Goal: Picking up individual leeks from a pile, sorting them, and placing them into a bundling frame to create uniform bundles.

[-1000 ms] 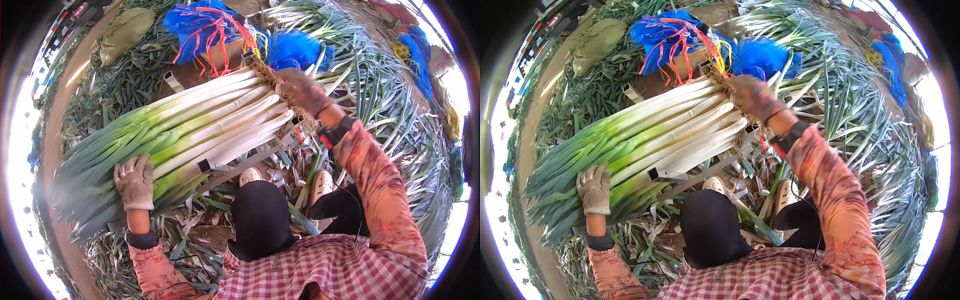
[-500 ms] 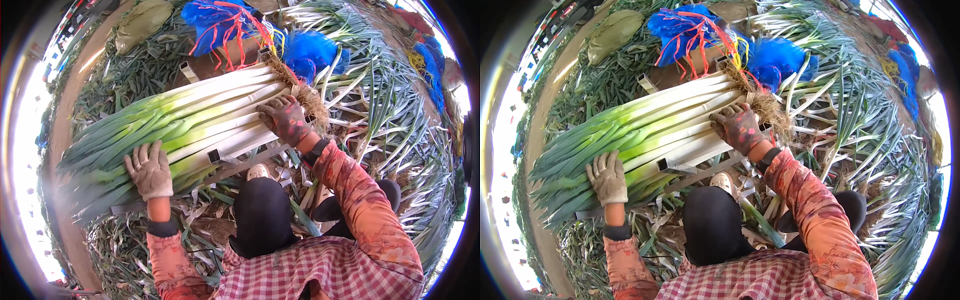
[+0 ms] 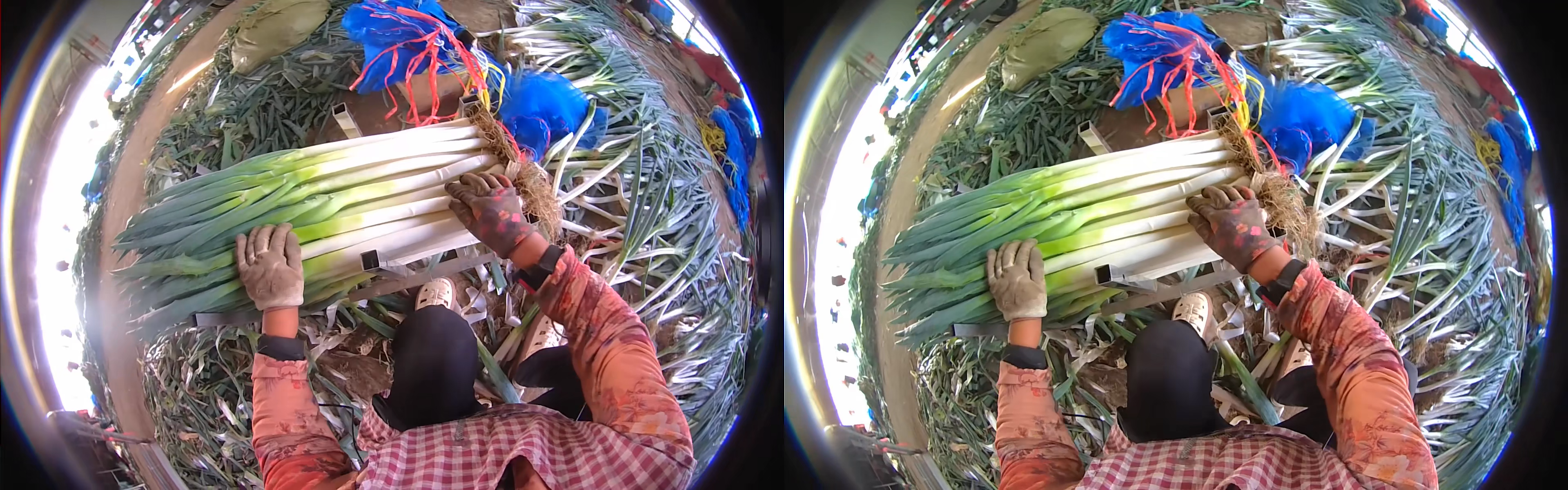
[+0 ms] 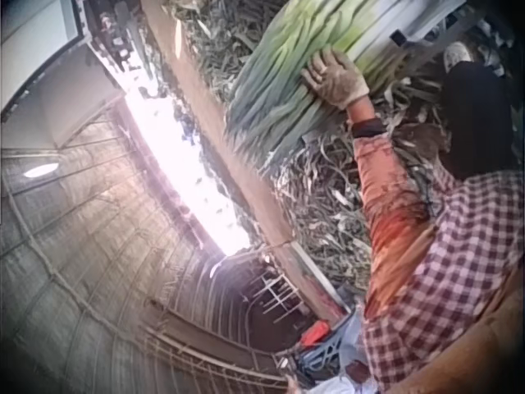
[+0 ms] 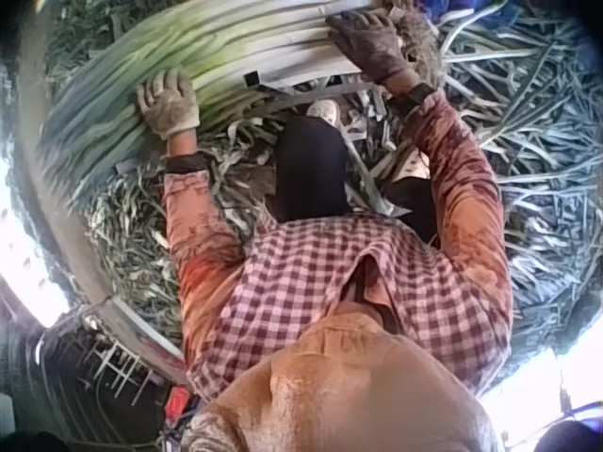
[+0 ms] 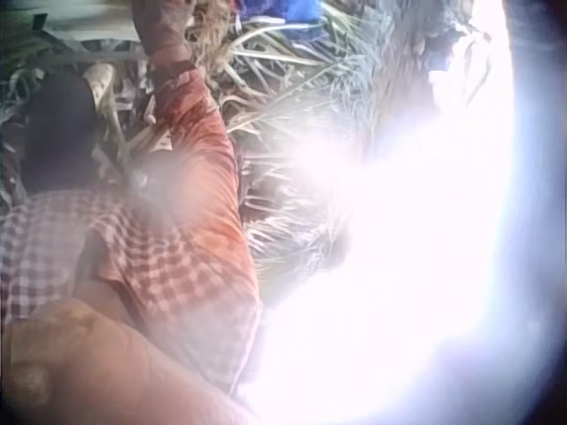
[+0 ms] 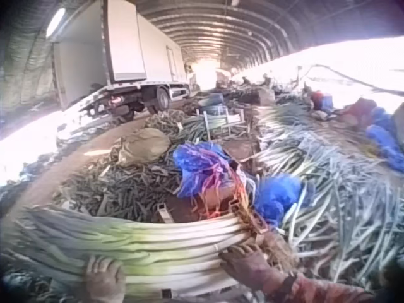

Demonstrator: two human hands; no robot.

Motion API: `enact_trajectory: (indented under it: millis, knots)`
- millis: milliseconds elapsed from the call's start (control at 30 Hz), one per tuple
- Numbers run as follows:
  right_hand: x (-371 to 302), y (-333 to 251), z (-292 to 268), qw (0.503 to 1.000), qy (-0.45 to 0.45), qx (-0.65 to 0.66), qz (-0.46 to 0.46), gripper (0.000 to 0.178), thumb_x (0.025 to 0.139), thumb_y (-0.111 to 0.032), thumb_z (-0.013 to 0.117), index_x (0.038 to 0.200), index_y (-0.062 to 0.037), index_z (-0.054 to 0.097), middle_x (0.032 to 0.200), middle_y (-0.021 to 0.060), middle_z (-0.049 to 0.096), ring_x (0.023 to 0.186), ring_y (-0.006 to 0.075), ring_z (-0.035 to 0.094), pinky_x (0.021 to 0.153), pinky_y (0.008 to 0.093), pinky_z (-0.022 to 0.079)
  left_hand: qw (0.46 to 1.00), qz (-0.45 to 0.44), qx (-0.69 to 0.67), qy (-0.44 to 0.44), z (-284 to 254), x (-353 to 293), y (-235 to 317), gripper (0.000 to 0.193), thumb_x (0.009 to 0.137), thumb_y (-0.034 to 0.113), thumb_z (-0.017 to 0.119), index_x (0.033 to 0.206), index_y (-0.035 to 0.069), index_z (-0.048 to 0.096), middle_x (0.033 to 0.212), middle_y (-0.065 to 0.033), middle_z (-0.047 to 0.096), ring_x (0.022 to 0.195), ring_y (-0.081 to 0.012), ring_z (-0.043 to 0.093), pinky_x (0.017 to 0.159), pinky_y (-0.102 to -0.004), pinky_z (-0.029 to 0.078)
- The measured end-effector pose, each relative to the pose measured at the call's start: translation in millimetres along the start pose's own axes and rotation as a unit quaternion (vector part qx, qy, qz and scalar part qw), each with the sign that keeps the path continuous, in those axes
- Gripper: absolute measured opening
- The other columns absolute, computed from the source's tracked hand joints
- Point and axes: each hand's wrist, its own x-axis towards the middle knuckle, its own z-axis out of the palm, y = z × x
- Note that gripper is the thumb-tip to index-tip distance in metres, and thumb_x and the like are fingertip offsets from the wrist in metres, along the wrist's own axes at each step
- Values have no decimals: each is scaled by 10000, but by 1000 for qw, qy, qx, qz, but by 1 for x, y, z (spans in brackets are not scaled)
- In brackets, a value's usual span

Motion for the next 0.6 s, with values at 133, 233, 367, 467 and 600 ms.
enact_trajectory:
  millis: [133, 233, 367, 467, 600]
  knots:
    - [11, -14, -4, 995, -69, -77, -9, 330, 891, -321, 543, 1109, -97, 646, 1113, 121, 620, 1046, 285, 562, 901, 450, 395, 999, -20, -11, -48, -1, 1, -6, 204, 894, 273, 521, 957, 145, 666, 998, -66, 623, 1015, -251, 561, 1014, -444, 353]
    - [14, -3, 2, 996, -68, -57, -2, 325, 871, -348, 532, 1075, -130, 660, 1109, 86, 630, 1015, 286, 576, 851, 464, 425, 1000, -11, -23, -18, 3, 10, -5, 194, 886, 279, 529, 952, 149, 658, 1000, -56, 621, 1031, -241, 552, 1017, -446, 346]
    - [17, -10, 1, 996, -79, -45, -6, 293, 888, -287, 504, 1045, -110, 676, 1060, 98, 653, 986, 291, 594, 872, 437, 430, 999, -5, -54, -1, 0, -3, -20, 221, 893, 308, 513, 983, 164, 654, 1057, -52, 618, 1086, -241, 539, 1041, -432, 319]
    - [19, -13, 2, 996, -87, -26, -7, 300, 893, -290, 499, 1043, -105, 681, 1064, 102, 654, 1000, 292, 591, 886, 430, 430, 998, -8, 54, -11, -2, -17, -42, 402, 962, 452, 358, 1082, 202, 649, 1187, -38, 599, 1190, -227, 500, 1099, -439, 225]
    - [15, -5, -2, 997, -79, -16, 0, 310, 896, -293, 493, 1045, -99, 684, 1056, 110, 655, 1000, 302, 590, 898, 435, 428, 974, -182, 79, -109, -28, -10, -77, 463, 970, 478, 290, 1173, 219, 615, 1287, -39, 558, 1266, -223, 441, 1122, -460, 156]
